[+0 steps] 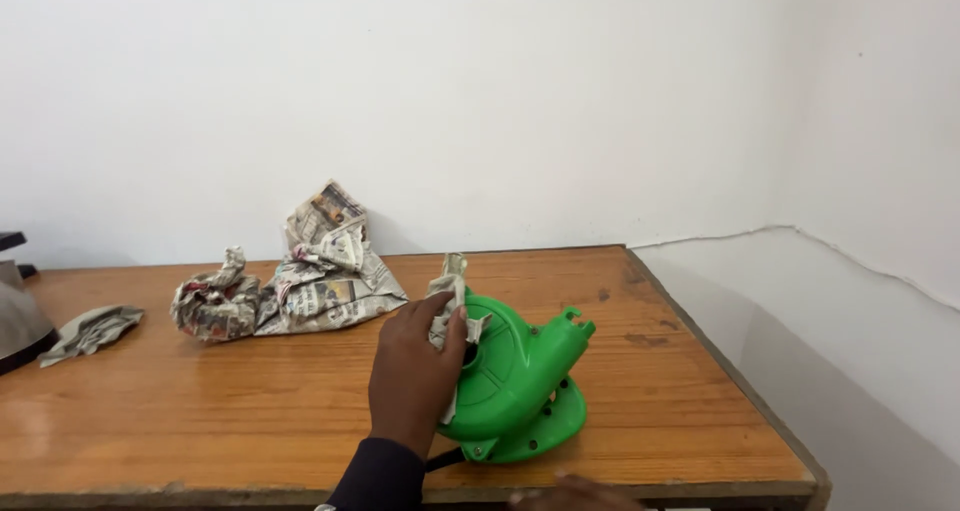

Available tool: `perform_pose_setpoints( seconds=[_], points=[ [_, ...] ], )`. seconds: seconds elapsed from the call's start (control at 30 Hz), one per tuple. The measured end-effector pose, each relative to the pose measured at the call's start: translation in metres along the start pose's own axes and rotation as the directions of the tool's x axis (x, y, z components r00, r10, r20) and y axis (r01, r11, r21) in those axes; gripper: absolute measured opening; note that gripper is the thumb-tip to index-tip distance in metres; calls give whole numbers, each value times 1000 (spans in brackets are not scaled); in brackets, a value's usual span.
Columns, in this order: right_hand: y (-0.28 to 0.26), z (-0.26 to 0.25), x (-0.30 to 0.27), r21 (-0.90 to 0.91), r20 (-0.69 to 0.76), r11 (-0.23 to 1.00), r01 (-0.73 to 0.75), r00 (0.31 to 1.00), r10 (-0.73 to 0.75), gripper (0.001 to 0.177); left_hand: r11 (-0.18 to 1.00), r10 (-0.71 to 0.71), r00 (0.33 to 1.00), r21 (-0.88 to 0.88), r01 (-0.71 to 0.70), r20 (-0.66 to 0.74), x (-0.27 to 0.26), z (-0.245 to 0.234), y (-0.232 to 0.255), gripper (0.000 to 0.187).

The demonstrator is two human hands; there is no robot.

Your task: Cleaning the plastic casing of a green handheld blower using a cloth.

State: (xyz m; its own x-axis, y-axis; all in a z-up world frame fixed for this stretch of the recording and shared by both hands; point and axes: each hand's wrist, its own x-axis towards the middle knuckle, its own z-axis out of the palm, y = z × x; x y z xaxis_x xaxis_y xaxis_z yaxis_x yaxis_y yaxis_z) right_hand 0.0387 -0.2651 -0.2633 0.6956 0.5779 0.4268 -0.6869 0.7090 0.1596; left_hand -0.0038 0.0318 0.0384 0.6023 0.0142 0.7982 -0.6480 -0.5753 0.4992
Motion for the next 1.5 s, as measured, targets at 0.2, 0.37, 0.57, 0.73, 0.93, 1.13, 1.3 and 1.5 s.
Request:
perform_pose_setpoints(
  seconds=[0.2,0.37,0.57,0.73,0.93,1.13,1.3,1.5],
  points=[
    [26,100,62,969,248,112,-221,869,-429,42,999,45,998,20,-44,-36,-11,0,1,33],
    [175,282,138,310,-100,-717,-625,728,-678,57,971,240,970,-4,-240,-25,-20,-2,16,39],
    [213,274,93,336,57,-675,-656,730,-681,69,896,437,899,-69,-438,-30,-30,-17,32,39],
    [223,264,68,356,-126,-649,-672,654,-746,94,823,556,829,-99,-559,-52,-53,-31,23,44],
    [189,193,50,286,-174,-674,-681,654,-736,141,874,478,877,-78,-480,-46,-96,-8,1,36],
    [122,152,50,259,164,-794,-549,836,-524,84,703,700,711,108,-703,71,-89,15,7,38],
    [148,187,69,254,169,-807,-534,846,-506,44,745,662,749,80,-663,41,-47,28,24,35],
    [167,167,69,224,200,-726,-651,759,-619,87,996,-31,995,80,38,-96,2,37,29,18]
  ],
)
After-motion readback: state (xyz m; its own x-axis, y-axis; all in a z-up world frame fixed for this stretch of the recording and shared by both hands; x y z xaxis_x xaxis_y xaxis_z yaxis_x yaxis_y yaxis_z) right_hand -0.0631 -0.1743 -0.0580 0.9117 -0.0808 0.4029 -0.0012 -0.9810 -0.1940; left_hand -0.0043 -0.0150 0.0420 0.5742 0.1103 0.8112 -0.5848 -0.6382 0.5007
